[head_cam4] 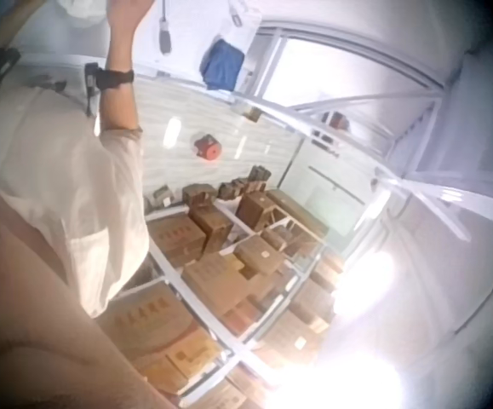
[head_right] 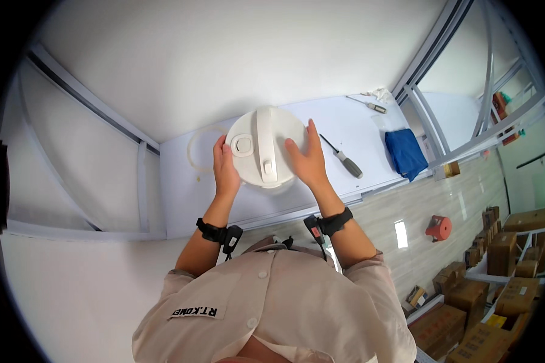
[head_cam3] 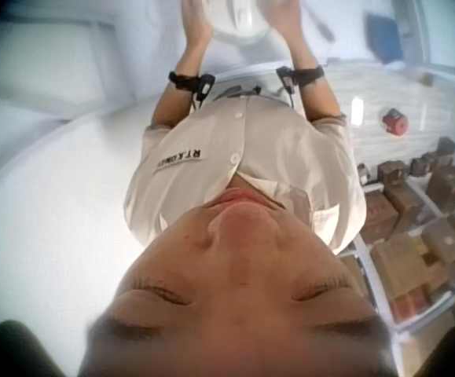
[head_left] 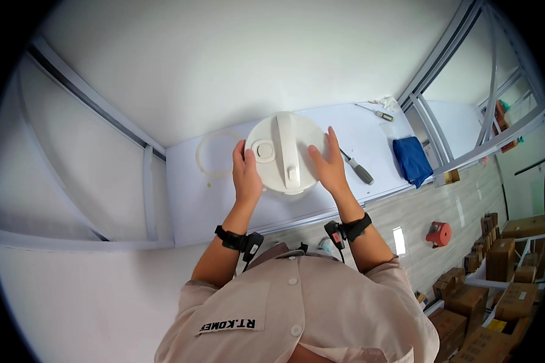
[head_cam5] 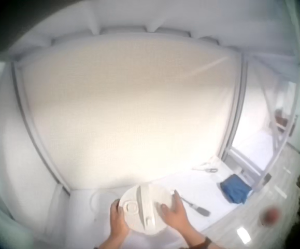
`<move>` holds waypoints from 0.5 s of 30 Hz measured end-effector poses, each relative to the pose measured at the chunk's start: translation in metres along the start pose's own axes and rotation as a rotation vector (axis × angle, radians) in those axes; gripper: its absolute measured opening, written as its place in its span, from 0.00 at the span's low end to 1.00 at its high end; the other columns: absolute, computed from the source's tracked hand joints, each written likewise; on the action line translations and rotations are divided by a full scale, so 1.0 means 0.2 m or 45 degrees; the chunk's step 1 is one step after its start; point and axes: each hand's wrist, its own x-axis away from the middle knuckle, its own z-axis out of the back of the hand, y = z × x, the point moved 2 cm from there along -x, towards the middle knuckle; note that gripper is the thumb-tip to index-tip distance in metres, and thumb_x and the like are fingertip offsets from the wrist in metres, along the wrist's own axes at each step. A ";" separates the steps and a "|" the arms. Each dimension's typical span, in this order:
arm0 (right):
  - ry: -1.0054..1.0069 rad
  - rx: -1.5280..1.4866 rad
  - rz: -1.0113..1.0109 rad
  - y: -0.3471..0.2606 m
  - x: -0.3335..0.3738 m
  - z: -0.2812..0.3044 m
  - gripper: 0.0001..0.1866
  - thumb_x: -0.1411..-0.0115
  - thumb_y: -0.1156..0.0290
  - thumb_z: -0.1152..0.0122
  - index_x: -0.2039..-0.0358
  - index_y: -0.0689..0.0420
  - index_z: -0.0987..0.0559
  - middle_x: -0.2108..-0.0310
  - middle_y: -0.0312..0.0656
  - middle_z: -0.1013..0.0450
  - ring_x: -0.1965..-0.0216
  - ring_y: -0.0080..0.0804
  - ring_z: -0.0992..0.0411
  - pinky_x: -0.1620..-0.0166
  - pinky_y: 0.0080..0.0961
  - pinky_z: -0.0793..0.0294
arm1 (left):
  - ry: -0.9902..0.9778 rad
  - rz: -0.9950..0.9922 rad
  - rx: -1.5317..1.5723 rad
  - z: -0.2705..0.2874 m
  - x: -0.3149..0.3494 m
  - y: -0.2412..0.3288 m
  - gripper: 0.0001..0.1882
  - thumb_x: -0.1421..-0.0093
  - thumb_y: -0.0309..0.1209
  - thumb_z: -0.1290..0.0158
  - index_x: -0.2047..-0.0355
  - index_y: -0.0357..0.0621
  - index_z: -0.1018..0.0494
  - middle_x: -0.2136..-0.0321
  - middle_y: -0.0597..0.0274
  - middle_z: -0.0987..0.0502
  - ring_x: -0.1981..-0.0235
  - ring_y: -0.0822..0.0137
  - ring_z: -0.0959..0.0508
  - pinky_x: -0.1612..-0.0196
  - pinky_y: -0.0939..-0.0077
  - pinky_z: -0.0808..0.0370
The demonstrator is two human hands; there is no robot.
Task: The person uses a screwdriver to tighten screws on the underside of a white plastic appliance component. They then wipe the top surface of the component with a blue cloth and continue to tighten screws on the underside.
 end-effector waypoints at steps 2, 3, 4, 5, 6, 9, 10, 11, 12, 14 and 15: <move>0.043 -0.116 -0.029 0.05 0.02 0.05 0.46 0.31 0.57 0.35 0.22 0.61 0.46 0.27 0.63 0.41 0.27 0.52 0.40 0.28 0.43 0.39 | -0.011 -0.027 0.099 0.03 0.01 -0.05 0.32 0.22 0.43 0.56 0.28 0.33 0.43 0.31 0.43 0.34 0.32 0.51 0.31 0.30 0.60 0.36; 0.040 -0.143 -0.036 0.08 0.04 0.09 0.45 0.30 0.56 0.37 0.22 0.60 0.47 0.26 0.62 0.42 0.26 0.51 0.42 0.28 0.43 0.40 | -0.002 -0.038 0.141 0.07 0.03 -0.08 0.32 0.22 0.43 0.56 0.28 0.34 0.44 0.31 0.43 0.34 0.31 0.50 0.31 0.30 0.60 0.36; 0.037 -0.170 -0.043 0.12 0.05 0.13 0.44 0.28 0.55 0.38 0.21 0.59 0.48 0.26 0.62 0.43 0.25 0.50 0.43 0.28 0.43 0.41 | 0.006 -0.049 0.176 0.11 0.04 -0.10 0.32 0.22 0.43 0.57 0.27 0.34 0.44 0.30 0.43 0.35 0.31 0.50 0.31 0.29 0.59 0.37; 0.057 -0.185 -0.041 0.18 0.07 0.17 0.43 0.27 0.56 0.40 0.21 0.59 0.48 0.26 0.61 0.43 0.26 0.49 0.42 0.28 0.43 0.40 | 0.000 -0.060 0.204 0.13 0.05 -0.13 0.32 0.22 0.43 0.58 0.27 0.35 0.44 0.30 0.43 0.36 0.31 0.50 0.31 0.29 0.59 0.37; 0.075 -0.201 -0.040 0.23 0.09 0.20 0.42 0.26 0.56 0.41 0.22 0.59 0.47 0.26 0.61 0.42 0.26 0.48 0.42 0.28 0.43 0.40 | -0.003 -0.064 0.227 0.15 0.06 -0.15 0.32 0.21 0.44 0.58 0.27 0.35 0.45 0.30 0.43 0.37 0.31 0.50 0.32 0.29 0.58 0.38; 0.088 -0.212 -0.060 0.30 0.16 0.26 0.40 0.25 0.56 0.43 0.22 0.59 0.47 0.27 0.61 0.41 0.27 0.47 0.39 0.28 0.42 0.39 | -0.007 -0.070 0.262 0.21 0.09 -0.24 0.32 0.21 0.44 0.60 0.26 0.36 0.46 0.28 0.43 0.39 0.30 0.49 0.32 0.28 0.57 0.39; 0.086 -0.210 -0.070 0.31 0.18 0.27 0.39 0.24 0.56 0.44 0.22 0.59 0.47 0.27 0.60 0.41 0.28 0.47 0.38 0.28 0.42 0.38 | -0.008 -0.068 0.265 0.23 0.10 -0.26 0.32 0.20 0.45 0.61 0.26 0.36 0.46 0.28 0.43 0.40 0.30 0.49 0.33 0.28 0.56 0.40; 0.098 -0.185 -0.066 0.35 0.20 0.27 0.39 0.24 0.54 0.45 0.22 0.60 0.45 0.28 0.61 0.38 0.29 0.46 0.37 0.29 0.41 0.37 | -0.018 -0.067 0.266 0.23 0.10 -0.29 0.32 0.20 0.45 0.61 0.26 0.37 0.47 0.27 0.43 0.40 0.30 0.48 0.33 0.27 0.56 0.40; 0.063 -0.178 -0.099 0.36 0.22 0.28 0.39 0.24 0.54 0.44 0.23 0.60 0.45 0.29 0.61 0.38 0.29 0.46 0.37 0.30 0.40 0.37 | -0.024 -0.068 0.264 0.25 0.11 -0.30 0.32 0.20 0.45 0.62 0.26 0.37 0.47 0.27 0.43 0.41 0.30 0.48 0.33 0.27 0.55 0.41; -0.007 -0.162 -0.171 0.37 0.25 0.31 0.38 0.24 0.53 0.44 0.23 0.61 0.43 0.30 0.61 0.36 0.29 0.46 0.36 0.30 0.40 0.36 | -0.038 -0.084 0.247 0.26 0.13 -0.33 0.31 0.20 0.44 0.61 0.26 0.37 0.47 0.28 0.43 0.40 0.32 0.49 0.31 0.28 0.56 0.39; -0.014 -0.131 -0.207 0.36 0.26 0.33 0.37 0.24 0.54 0.45 0.24 0.62 0.42 0.31 0.60 0.34 0.30 0.44 0.36 0.30 0.39 0.37 | -0.049 -0.097 0.242 0.26 0.13 -0.34 0.30 0.20 0.43 0.60 0.27 0.37 0.46 0.29 0.43 0.38 0.33 0.50 0.29 0.30 0.56 0.37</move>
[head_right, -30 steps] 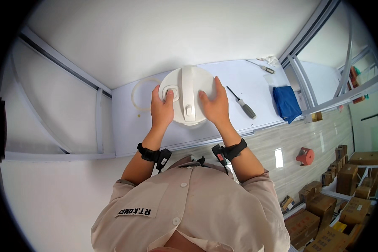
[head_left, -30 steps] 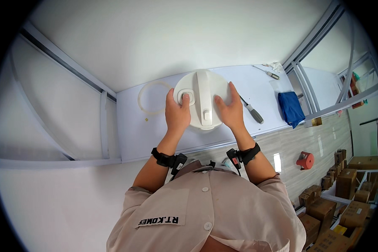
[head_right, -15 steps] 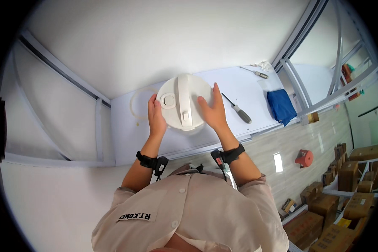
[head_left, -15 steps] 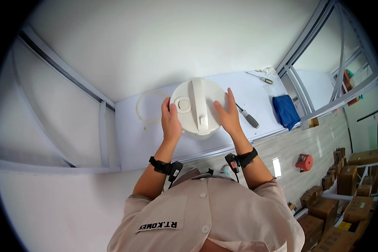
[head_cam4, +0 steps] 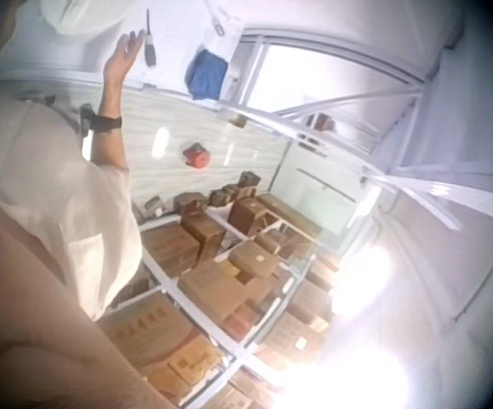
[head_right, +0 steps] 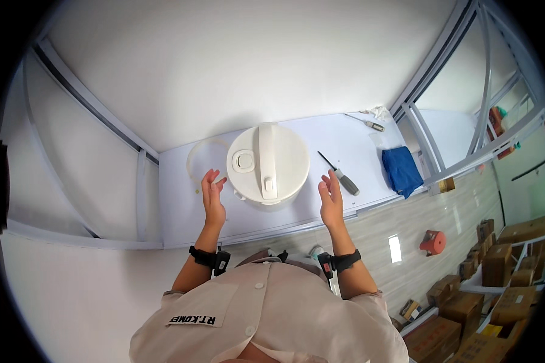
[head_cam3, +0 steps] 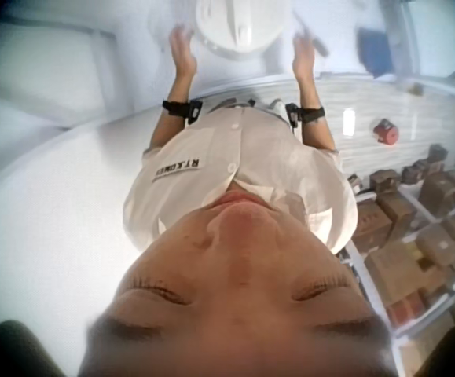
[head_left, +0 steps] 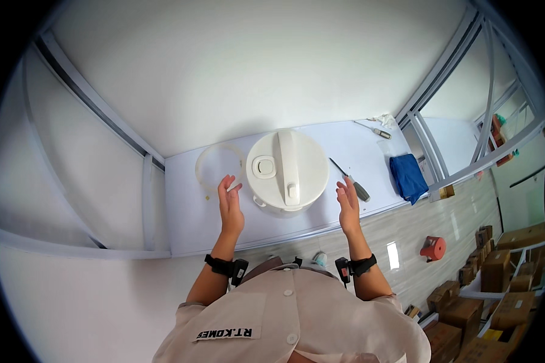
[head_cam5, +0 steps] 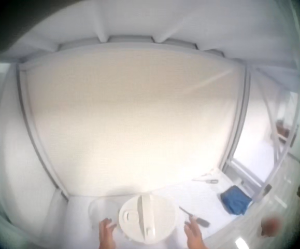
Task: The person uses a screwdriver to tighten screws on the underside of a white plastic appliance component. They then wipe the top surface of the component with a blue cloth and continue to tighten screws on the underside.
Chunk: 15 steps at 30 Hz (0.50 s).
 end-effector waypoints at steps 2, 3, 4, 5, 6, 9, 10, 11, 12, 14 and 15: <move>-0.008 -0.004 -0.001 0.01 0.01 0.02 0.35 0.24 0.55 0.44 0.26 0.62 0.39 0.34 0.58 0.31 0.33 0.42 0.33 0.32 0.37 0.35 | -0.011 -0.009 -0.017 0.00 0.01 -0.01 0.29 0.21 0.41 0.57 0.28 0.36 0.44 0.32 0.43 0.34 0.37 0.52 0.26 0.32 0.58 0.34; -0.008 -0.005 -0.001 0.01 0.01 0.04 0.34 0.24 0.55 0.44 0.26 0.62 0.37 0.35 0.56 0.30 0.34 0.40 0.31 0.33 0.37 0.34 | -0.012 -0.007 -0.028 0.00 0.01 0.00 0.28 0.22 0.39 0.56 0.28 0.36 0.43 0.33 0.44 0.33 0.38 0.53 0.25 0.33 0.58 0.32; -0.037 0.021 0.011 0.01 0.00 0.04 0.33 0.25 0.55 0.44 0.28 0.61 0.35 0.37 0.55 0.28 0.37 0.38 0.30 0.35 0.36 0.32 | -0.013 -0.006 -0.040 -0.01 0.01 0.00 0.28 0.22 0.37 0.55 0.29 0.36 0.43 0.35 0.45 0.31 0.40 0.54 0.24 0.35 0.59 0.31; -0.060 0.049 0.022 0.01 0.00 0.04 0.31 0.25 0.56 0.43 0.29 0.61 0.33 0.38 0.53 0.27 0.39 0.37 0.28 0.37 0.35 0.30 | -0.017 -0.028 -0.054 -0.01 0.02 -0.01 0.27 0.23 0.35 0.54 0.29 0.36 0.42 0.35 0.45 0.30 0.40 0.54 0.24 0.35 0.59 0.30; -0.081 0.077 0.033 0.01 0.01 0.03 0.30 0.25 0.56 0.42 0.31 0.61 0.31 0.40 0.52 0.25 0.41 0.35 0.26 0.39 0.34 0.28 | -0.021 -0.050 -0.067 0.01 0.03 -0.03 0.27 0.24 0.34 0.53 0.30 0.36 0.41 0.36 0.45 0.30 0.41 0.55 0.23 0.36 0.60 0.29; -0.129 0.186 0.051 -0.02 0.03 0.00 0.27 0.26 0.57 0.40 0.35 0.61 0.27 0.45 0.48 0.22 0.47 0.32 0.24 0.45 0.31 0.24 | -0.052 -0.067 -0.149 0.05 0.09 -0.07 0.27 0.26 0.30 0.51 0.30 0.35 0.40 0.37 0.45 0.28 0.41 0.54 0.23 0.37 0.60 0.28; -0.117 0.204 0.041 -0.04 0.04 -0.01 0.26 0.27 0.59 0.39 0.36 0.61 0.26 0.47 0.48 0.21 0.49 0.32 0.23 0.47 0.31 0.23 | -0.065 -0.065 -0.185 0.06 0.11 -0.08 0.27 0.27 0.30 0.50 0.31 0.35 0.40 0.37 0.45 0.28 0.40 0.54 0.23 0.38 0.60 0.28; -0.105 0.213 0.034 -0.03 0.05 0.00 0.26 0.28 0.59 0.38 0.36 0.61 0.26 0.48 0.48 0.21 0.49 0.32 0.23 0.47 0.31 0.23 | -0.074 -0.126 -0.248 0.05 0.14 -0.06 0.27 0.29 0.29 0.48 0.32 0.34 0.38 0.39 0.45 0.27 0.41 0.54 0.23 0.39 0.61 0.27; -0.090 0.222 0.026 -0.02 0.05 0.02 0.26 0.28 0.58 0.38 0.36 0.61 0.26 0.48 0.48 0.21 0.49 0.33 0.23 0.47 0.32 0.23 | -0.084 -0.188 -0.308 0.02 0.16 -0.01 0.28 0.31 0.29 0.46 0.33 0.34 0.36 0.40 0.45 0.26 0.43 0.54 0.22 0.40 0.62 0.27; -0.057 0.264 0.018 -0.02 0.06 0.06 0.27 0.29 0.58 0.36 0.37 0.61 0.26 0.50 0.47 0.20 0.50 0.33 0.22 0.48 0.32 0.23 | -0.106 -0.380 -0.430 -0.02 0.17 0.11 0.27 0.36 0.28 0.42 0.38 0.34 0.32 0.44 0.46 0.25 0.46 0.53 0.22 0.43 0.62 0.25; -0.044 0.311 0.027 -0.02 0.05 0.09 0.26 0.30 0.59 0.36 0.37 0.61 0.25 0.51 0.47 0.20 0.50 0.33 0.22 0.48 0.32 0.22 | -0.121 -0.506 -0.489 -0.04 0.18 0.17 0.25 0.38 0.27 0.40 0.41 0.34 0.30 0.46 0.46 0.24 0.49 0.53 0.22 0.45 0.62 0.25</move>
